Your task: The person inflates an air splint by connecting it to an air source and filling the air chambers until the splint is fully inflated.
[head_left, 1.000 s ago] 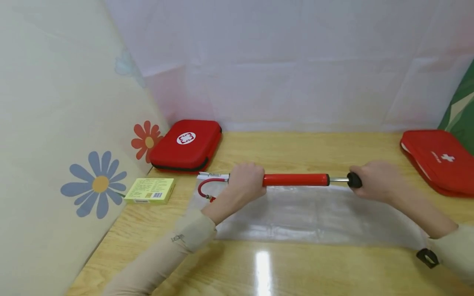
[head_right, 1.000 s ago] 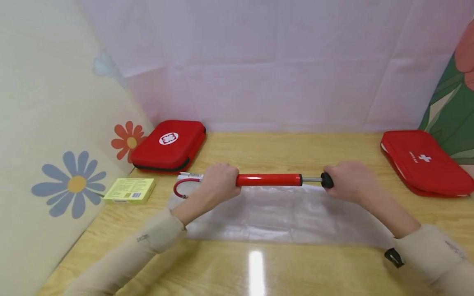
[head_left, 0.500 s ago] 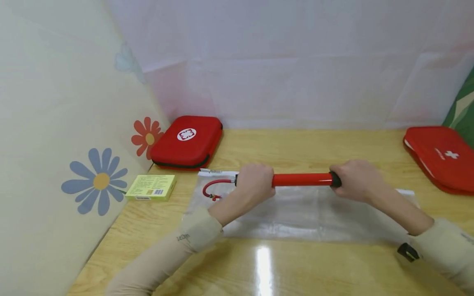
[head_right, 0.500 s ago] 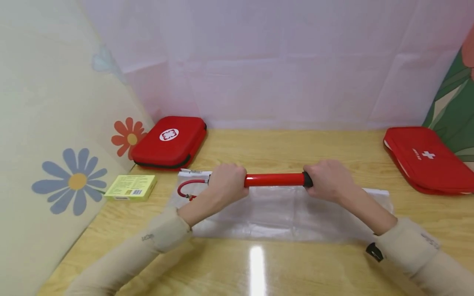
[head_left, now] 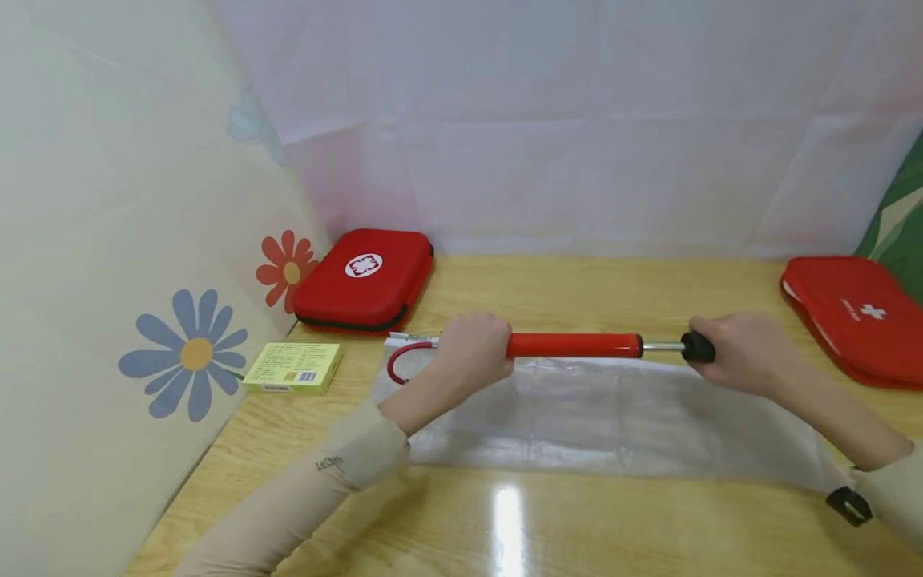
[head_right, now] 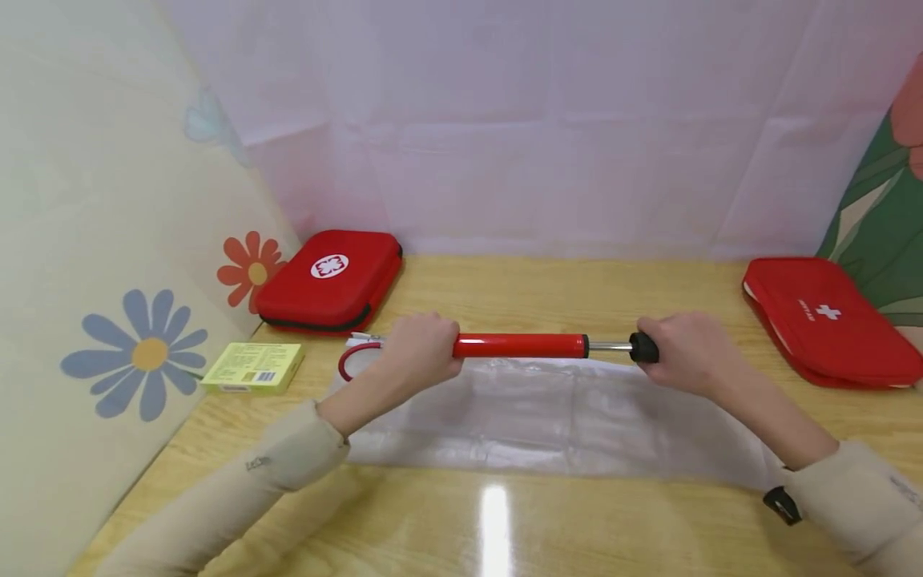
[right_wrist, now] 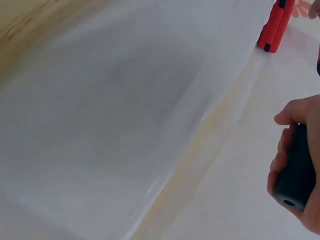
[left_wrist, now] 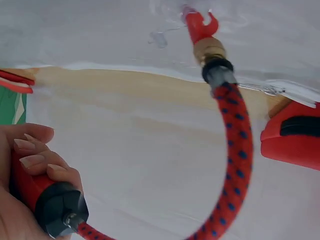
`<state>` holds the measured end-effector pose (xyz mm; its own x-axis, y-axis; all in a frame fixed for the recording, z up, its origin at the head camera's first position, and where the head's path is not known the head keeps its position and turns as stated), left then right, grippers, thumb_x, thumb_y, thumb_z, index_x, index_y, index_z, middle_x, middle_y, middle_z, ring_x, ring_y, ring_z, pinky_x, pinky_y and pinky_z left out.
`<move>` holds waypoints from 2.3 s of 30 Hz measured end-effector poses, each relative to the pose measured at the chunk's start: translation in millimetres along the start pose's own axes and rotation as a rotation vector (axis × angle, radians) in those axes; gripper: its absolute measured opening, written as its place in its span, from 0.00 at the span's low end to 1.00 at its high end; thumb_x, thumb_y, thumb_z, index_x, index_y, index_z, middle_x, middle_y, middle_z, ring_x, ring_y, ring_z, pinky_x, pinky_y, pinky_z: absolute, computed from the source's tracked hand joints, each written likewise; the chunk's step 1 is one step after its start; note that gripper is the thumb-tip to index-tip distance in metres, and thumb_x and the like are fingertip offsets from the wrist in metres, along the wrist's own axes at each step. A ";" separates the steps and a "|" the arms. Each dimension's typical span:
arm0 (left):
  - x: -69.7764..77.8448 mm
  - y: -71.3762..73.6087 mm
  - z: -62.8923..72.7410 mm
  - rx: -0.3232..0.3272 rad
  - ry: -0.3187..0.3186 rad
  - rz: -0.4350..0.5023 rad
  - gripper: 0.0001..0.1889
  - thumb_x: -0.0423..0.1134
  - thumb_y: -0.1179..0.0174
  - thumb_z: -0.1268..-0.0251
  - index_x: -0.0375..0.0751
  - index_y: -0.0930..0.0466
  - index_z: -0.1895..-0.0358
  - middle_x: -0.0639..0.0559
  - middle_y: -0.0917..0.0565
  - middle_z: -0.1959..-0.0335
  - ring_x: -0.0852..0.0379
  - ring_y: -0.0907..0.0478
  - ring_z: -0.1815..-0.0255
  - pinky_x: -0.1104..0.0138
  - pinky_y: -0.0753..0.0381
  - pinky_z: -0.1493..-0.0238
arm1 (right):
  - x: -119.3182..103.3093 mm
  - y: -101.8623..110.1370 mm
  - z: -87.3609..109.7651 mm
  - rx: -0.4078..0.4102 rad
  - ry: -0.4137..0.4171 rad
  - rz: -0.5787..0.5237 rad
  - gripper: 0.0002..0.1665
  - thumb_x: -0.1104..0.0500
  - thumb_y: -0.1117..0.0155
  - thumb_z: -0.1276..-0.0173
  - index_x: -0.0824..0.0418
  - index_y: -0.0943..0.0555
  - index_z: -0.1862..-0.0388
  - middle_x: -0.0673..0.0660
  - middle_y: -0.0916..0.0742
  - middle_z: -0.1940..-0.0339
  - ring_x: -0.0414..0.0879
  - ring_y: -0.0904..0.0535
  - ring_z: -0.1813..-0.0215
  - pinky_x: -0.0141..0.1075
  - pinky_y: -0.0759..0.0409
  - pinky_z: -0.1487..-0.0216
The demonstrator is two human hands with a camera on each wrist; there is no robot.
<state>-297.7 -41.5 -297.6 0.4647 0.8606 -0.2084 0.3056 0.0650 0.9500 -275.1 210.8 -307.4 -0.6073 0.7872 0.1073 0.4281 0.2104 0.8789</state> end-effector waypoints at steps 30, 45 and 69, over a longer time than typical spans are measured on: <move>-3.2 -6.7 8.3 -0.055 -0.028 0.007 0.10 0.42 0.37 0.49 0.46 0.25 0.81 0.54 0.28 0.87 0.54 0.29 0.86 0.60 0.27 0.86 | -22.8 -17.5 -13.1 -0.035 0.009 -0.095 0.18 0.58 0.26 0.59 0.53 0.31 0.79 0.43 0.31 0.87 0.40 0.37 0.84 0.37 0.37 0.83; 3.4 -2.2 9.1 -0.015 0.010 0.005 0.10 0.42 0.36 0.51 0.45 0.25 0.82 0.54 0.30 0.88 0.55 0.32 0.87 0.62 0.29 0.86 | -27.2 -17.8 -25.5 -0.138 -0.050 -0.027 0.15 0.57 0.28 0.56 0.55 0.28 0.77 0.46 0.29 0.87 0.42 0.35 0.84 0.39 0.35 0.82; -17.0 -7.0 7.3 -0.100 -0.006 0.051 0.09 0.44 0.36 0.47 0.44 0.23 0.77 0.54 0.27 0.86 0.55 0.30 0.84 0.62 0.27 0.83 | -4.8 0.3 -12.5 -0.001 0.007 0.027 0.21 0.54 0.24 0.61 0.53 0.31 0.80 0.43 0.31 0.89 0.41 0.37 0.86 0.38 0.40 0.86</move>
<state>-301.7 -60.3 -302.4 0.4827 0.8609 -0.1608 0.1969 0.0722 0.9778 -280.4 199.8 -301.8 -0.6002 0.7886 0.1339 0.4436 0.1888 0.8761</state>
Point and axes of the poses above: each hand's wrist, its own z-axis away from the middle knuckle, its own y-axis out of the back of the hand, x = y × z, the point moved 9 cm from there along -z, towards the middle knuckle
